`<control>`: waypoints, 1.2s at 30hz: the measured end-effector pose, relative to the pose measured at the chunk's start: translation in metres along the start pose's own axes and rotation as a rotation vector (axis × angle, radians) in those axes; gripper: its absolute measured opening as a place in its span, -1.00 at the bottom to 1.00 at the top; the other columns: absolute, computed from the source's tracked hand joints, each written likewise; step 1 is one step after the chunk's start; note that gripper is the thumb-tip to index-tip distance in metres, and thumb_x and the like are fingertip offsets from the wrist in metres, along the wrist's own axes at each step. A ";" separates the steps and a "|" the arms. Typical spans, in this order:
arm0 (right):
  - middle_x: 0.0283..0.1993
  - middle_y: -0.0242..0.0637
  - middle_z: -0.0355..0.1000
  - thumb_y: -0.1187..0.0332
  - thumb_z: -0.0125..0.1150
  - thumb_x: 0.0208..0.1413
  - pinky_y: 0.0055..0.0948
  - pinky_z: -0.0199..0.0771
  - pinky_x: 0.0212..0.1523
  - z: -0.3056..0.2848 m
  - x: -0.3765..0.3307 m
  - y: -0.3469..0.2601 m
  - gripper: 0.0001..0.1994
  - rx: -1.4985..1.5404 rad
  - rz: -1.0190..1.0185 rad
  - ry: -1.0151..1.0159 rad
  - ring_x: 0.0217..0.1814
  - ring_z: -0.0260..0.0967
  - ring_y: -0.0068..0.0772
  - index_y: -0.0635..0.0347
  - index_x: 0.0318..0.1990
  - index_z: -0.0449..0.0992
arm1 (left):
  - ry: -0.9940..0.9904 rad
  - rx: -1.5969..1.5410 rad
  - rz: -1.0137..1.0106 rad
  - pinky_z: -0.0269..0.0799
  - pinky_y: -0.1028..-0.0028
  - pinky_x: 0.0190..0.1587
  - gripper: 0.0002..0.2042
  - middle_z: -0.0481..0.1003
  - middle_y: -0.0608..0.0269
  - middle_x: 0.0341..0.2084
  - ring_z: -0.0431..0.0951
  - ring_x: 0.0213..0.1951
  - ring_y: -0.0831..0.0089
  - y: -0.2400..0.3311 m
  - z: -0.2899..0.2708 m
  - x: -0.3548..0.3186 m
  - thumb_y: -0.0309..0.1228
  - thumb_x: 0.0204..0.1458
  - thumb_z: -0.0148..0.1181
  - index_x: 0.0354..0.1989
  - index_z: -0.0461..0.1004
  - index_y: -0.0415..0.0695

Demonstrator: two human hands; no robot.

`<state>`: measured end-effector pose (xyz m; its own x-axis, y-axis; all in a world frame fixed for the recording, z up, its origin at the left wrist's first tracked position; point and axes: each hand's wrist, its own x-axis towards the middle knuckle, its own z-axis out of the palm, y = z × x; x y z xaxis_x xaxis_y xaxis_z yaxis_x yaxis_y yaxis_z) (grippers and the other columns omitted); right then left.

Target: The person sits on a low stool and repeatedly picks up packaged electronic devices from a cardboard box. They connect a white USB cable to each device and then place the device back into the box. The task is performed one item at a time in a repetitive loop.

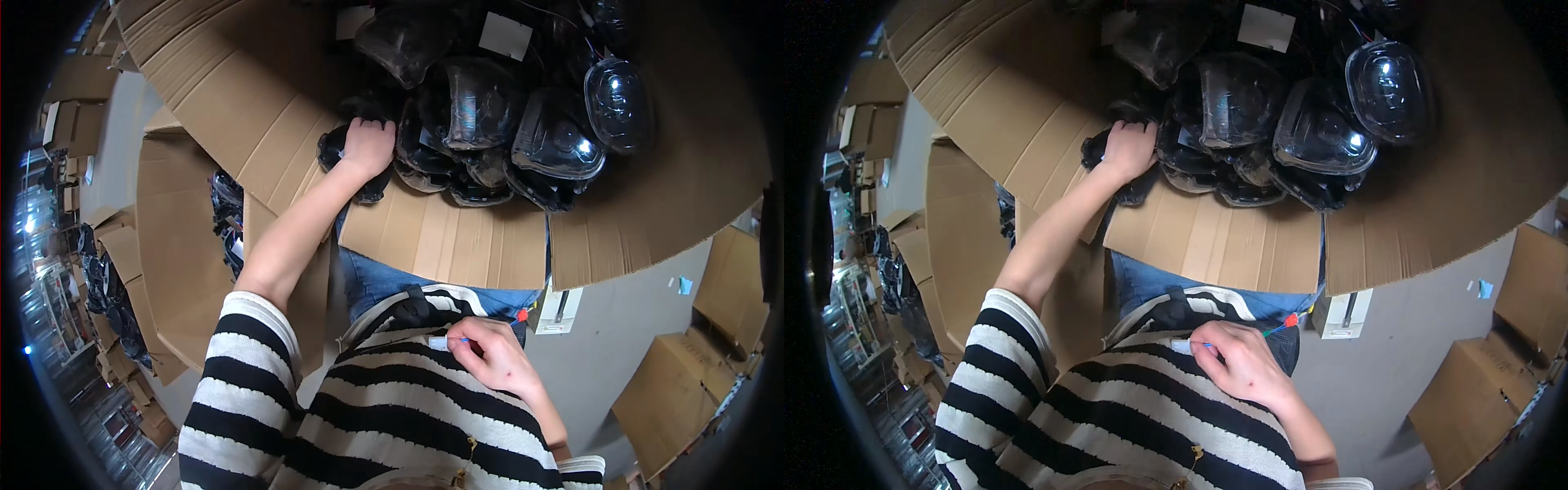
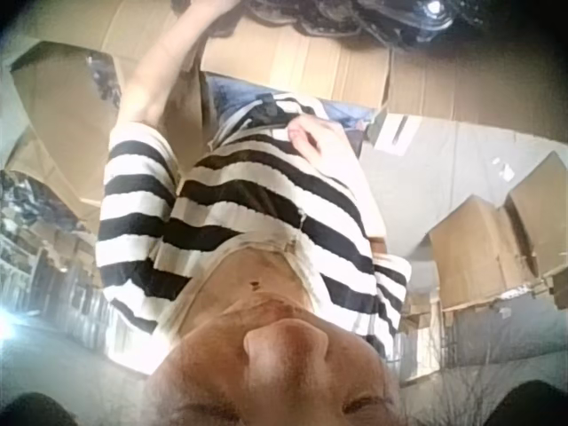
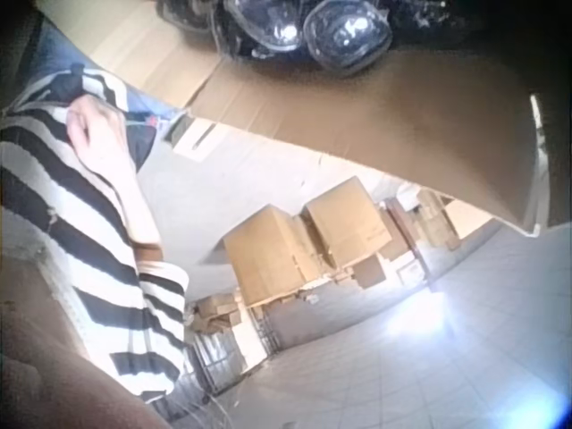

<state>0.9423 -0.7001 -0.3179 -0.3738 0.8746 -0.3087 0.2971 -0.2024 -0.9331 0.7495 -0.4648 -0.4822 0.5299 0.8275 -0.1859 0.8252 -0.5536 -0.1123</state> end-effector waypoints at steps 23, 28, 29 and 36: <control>-0.55 -0.22 0.34 0.53 0.02 -0.12 -0.44 0.29 -0.50 -0.008 0.005 0.005 -0.97 -0.063 -0.064 0.027 -0.52 0.32 -0.23 0.29 -0.47 0.34 | -0.192 -0.086 -0.199 0.10 0.25 -0.10 -0.61 0.45 0.13 -0.47 0.42 -0.30 0.31 0.024 -0.022 -0.031 -0.04 -0.21 0.08 -0.40 0.49 -0.14; -0.57 -0.18 0.31 0.49 0.05 -0.14 -0.32 0.27 -0.53 -0.004 -0.005 0.013 -0.94 -0.049 -0.062 0.047 -0.53 0.30 -0.15 0.25 -0.47 0.32 | -0.333 -0.063 -0.202 -0.06 0.12 0.06 -0.68 0.45 0.24 -0.41 0.39 -0.20 0.34 0.023 0.000 -0.015 -0.11 -0.18 0.05 -0.37 0.49 -0.07; -0.57 -0.18 0.31 0.49 0.05 -0.13 -0.33 0.27 -0.53 -0.004 -0.006 0.013 -0.94 -0.048 -0.065 0.048 -0.54 0.29 -0.16 0.24 -0.47 0.33 | -0.349 -0.075 -0.161 -0.11 0.09 0.09 -0.69 0.46 0.27 -0.41 0.39 -0.20 0.34 0.017 0.002 -0.017 -0.11 -0.18 0.04 -0.39 0.49 -0.07; -0.60 -0.18 0.30 0.49 0.06 -0.13 -0.34 0.25 -0.57 -0.008 -0.007 0.019 -0.94 -0.033 -0.036 0.076 -0.58 0.28 -0.18 0.24 -0.48 0.32 | -0.010 -1.095 -0.197 -0.04 0.16 0.08 -0.81 0.42 0.42 -0.50 0.42 -0.35 0.50 -0.001 -0.084 -0.102 -0.28 -0.07 0.07 -0.58 0.40 -0.12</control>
<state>0.9574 -0.7065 -0.3318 -0.3169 0.9123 -0.2593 0.3139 -0.1571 -0.9364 0.7110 -0.5406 -0.3816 0.3732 0.8883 -0.2678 0.6243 -0.0269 0.7808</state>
